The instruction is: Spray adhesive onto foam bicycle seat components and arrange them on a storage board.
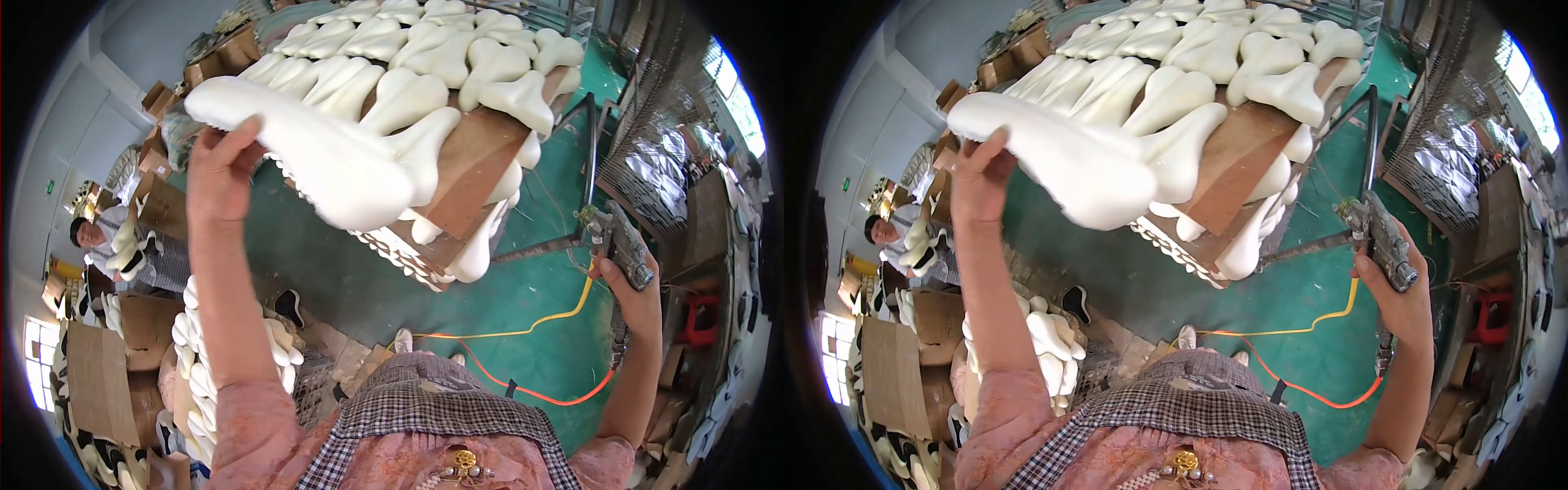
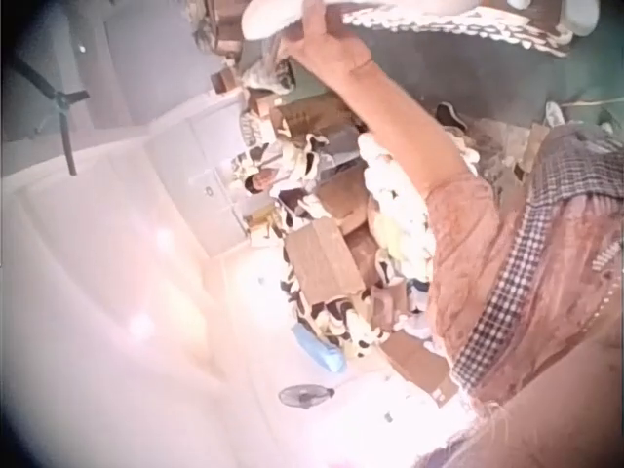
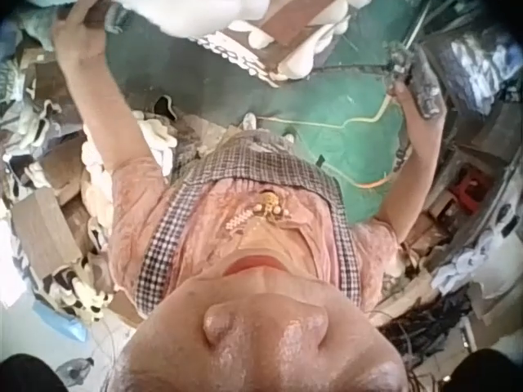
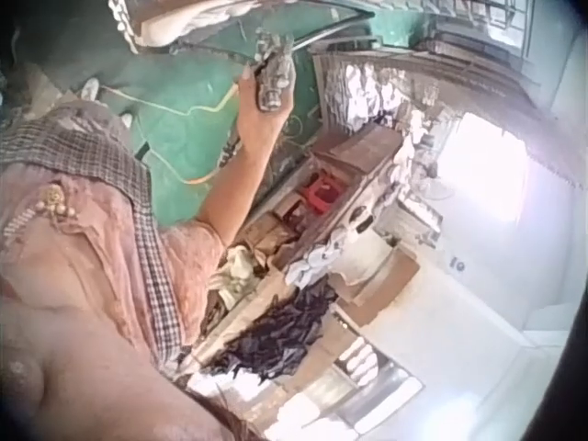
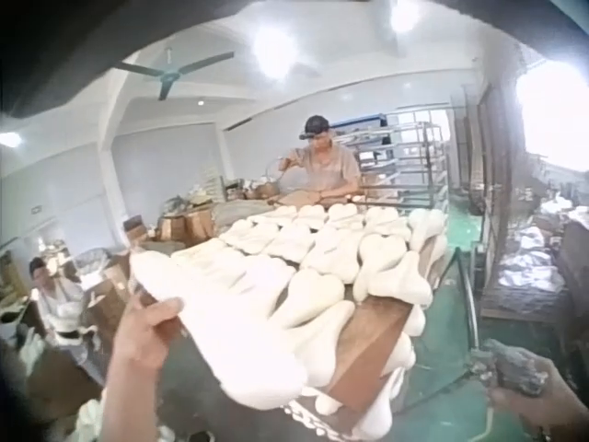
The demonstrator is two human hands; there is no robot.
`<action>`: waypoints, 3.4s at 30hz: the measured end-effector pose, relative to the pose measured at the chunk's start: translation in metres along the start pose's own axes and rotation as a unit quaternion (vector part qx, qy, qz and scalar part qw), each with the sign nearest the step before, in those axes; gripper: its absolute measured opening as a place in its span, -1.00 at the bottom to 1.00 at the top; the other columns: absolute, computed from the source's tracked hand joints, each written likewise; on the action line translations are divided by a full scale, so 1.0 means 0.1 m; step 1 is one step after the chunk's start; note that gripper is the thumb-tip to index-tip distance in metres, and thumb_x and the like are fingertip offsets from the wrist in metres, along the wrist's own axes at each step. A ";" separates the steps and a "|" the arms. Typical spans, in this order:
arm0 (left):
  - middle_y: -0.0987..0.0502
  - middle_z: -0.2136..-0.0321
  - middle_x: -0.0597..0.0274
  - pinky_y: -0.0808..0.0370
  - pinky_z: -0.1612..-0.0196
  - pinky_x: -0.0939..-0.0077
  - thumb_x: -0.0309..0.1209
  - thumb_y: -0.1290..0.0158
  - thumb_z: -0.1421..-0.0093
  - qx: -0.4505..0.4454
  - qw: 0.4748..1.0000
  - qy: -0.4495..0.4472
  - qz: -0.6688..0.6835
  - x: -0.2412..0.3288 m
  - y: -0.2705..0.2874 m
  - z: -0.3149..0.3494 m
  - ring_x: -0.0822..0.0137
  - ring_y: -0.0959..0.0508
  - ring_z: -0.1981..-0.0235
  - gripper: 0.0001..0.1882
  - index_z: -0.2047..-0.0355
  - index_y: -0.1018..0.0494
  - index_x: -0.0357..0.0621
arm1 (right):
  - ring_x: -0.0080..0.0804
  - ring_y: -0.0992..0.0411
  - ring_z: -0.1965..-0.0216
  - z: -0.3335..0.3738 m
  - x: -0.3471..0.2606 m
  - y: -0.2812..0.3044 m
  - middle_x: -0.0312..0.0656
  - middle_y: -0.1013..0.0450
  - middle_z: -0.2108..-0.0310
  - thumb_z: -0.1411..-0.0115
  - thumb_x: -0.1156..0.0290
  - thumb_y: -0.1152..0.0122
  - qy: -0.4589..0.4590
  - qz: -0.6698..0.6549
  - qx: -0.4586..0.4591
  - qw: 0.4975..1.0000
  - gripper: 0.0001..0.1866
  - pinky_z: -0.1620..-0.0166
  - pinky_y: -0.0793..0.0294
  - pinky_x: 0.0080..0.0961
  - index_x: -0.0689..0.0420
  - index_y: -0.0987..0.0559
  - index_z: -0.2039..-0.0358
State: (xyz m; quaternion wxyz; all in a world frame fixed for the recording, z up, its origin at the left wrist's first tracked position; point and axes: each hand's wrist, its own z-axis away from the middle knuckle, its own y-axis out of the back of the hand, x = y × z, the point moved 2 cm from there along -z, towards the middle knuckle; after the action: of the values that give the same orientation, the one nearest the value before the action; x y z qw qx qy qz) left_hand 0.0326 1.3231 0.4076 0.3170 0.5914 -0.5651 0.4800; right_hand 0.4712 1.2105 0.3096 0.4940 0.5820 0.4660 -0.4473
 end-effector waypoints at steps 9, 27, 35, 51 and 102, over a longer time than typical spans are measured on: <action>-0.39 0.08 0.05 -0.34 -0.06 0.40 -0.66 -0.09 -0.01 0.122 0.983 -0.047 0.130 -1.52 -1.73 0.95 0.25 -0.41 0.05 -0.46 -0.02 -0.20 -0.40 | -0.50 -0.41 0.43 0.52 0.03 0.35 -0.24 -0.45 0.50 -0.05 0.43 -0.22 -0.008 -0.017 0.071 0.997 -0.80 0.25 -0.37 -0.57 0.27 -0.49 0.35; -0.35 0.16 0.16 -0.45 0.09 0.51 -0.66 -0.07 -0.03 0.197 0.927 0.028 0.318 -2.28 -2.11 1.28 0.37 -0.43 0.18 -0.48 0.01 -0.15 -0.18 | -0.58 -0.41 0.48 -0.33 0.60 -0.11 -0.28 -0.41 0.45 -0.08 0.48 -0.18 -0.033 -0.010 -0.018 0.999 -0.65 0.35 -0.44 -0.60 0.29 -0.40 0.11; -0.41 0.69 0.25 -0.31 0.70 0.54 -0.22 -0.01 -0.17 0.162 0.881 0.322 0.307 -2.33 -2.00 1.43 0.38 -0.43 0.70 -0.73 0.47 -0.31 -0.15 | -0.57 -0.38 0.56 -1.23 0.77 -0.65 -0.28 -0.41 0.49 -0.02 0.42 -0.19 0.011 0.119 -0.009 0.993 -0.55 0.42 -0.40 -0.58 0.16 -0.39 0.04; -0.45 0.30 0.07 -0.39 0.62 0.56 -0.57 0.03 0.00 0.060 0.891 0.373 0.252 -2.04 -1.10 1.69 0.30 -0.51 0.58 -0.51 0.03 -0.14 -0.25 | -0.50 -0.45 0.44 -0.34 0.07 -0.20 -0.26 -0.44 0.43 -0.10 0.38 -0.18 0.032 0.002 0.046 0.998 -0.74 0.30 -0.46 -0.56 0.24 -0.45 0.23; -0.50 0.51 0.21 -0.46 0.35 0.52 -0.44 -0.10 0.14 0.043 0.914 0.288 -0.282 -3.56 1.77 3.29 0.37 -0.51 0.48 -0.64 0.26 -0.48 -0.28 | -0.51 -0.40 0.52 1.93 -2.15 -0.78 -0.20 -0.42 0.49 -0.03 0.29 -0.28 0.043 0.219 0.104 0.969 -0.60 0.45 -0.40 -0.58 0.32 -0.46 0.23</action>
State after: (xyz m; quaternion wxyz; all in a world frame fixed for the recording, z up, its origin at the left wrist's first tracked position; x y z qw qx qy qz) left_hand -0.0356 1.1229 -0.0628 0.5625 0.5756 -0.2384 0.5436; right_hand 0.3472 1.0039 0.4871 0.4962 0.7366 0.2996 -0.3486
